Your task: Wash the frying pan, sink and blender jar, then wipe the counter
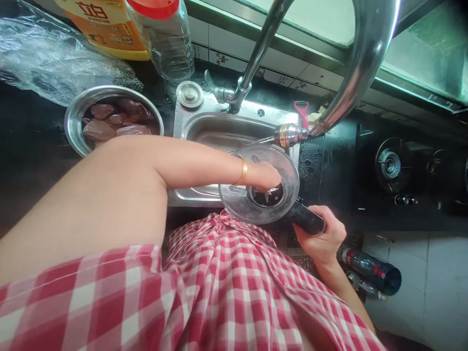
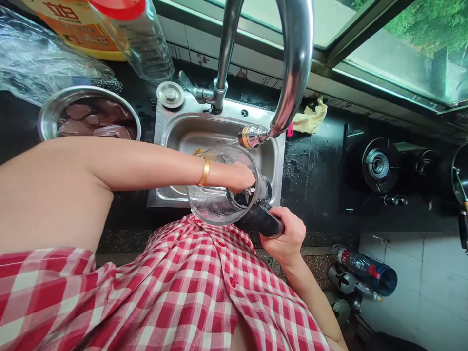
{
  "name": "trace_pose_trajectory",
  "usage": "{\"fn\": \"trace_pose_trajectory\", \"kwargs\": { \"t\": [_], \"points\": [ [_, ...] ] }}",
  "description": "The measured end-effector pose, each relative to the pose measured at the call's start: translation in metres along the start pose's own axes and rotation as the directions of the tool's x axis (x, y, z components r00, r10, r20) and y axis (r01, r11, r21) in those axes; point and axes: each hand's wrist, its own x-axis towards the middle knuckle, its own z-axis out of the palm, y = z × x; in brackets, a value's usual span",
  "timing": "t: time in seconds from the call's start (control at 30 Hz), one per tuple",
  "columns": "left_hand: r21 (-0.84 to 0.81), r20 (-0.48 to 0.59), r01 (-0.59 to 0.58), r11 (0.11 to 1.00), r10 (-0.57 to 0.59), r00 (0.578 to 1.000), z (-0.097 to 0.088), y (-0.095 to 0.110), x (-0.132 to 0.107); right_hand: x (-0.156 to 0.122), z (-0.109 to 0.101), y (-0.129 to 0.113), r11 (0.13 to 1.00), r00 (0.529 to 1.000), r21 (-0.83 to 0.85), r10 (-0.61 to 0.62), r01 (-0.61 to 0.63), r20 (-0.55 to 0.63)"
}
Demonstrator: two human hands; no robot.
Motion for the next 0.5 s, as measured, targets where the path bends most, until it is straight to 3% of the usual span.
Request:
{"fn": "trace_pose_trajectory", "kwargs": {
  "t": [0.1,0.3,0.4,0.5],
  "points": [
    [0.122,0.112,-0.034,0.992,0.021,0.994,0.002,0.001,-0.013,-0.002,0.003,-0.002,1.000,1.000,0.003,-0.027,0.027,0.000],
    [0.088,-0.025,-0.060,0.994,0.062,0.998,0.022,-0.005,-0.018,-0.005,0.008,-0.006,0.994,0.994,0.005,-0.112,0.112,0.010],
    [0.023,0.001,-0.123,0.992,0.123,0.992,0.025,-0.007,-0.016,-0.005,0.010,-0.007,0.989,0.989,-0.008,-0.145,0.145,0.010],
    [-0.016,0.080,-0.018,1.000,0.019,0.997,0.033,-0.004,-0.013,-0.005,0.013,-0.009,0.986,0.986,0.004,-0.166,0.166,0.026]
  ]
}}
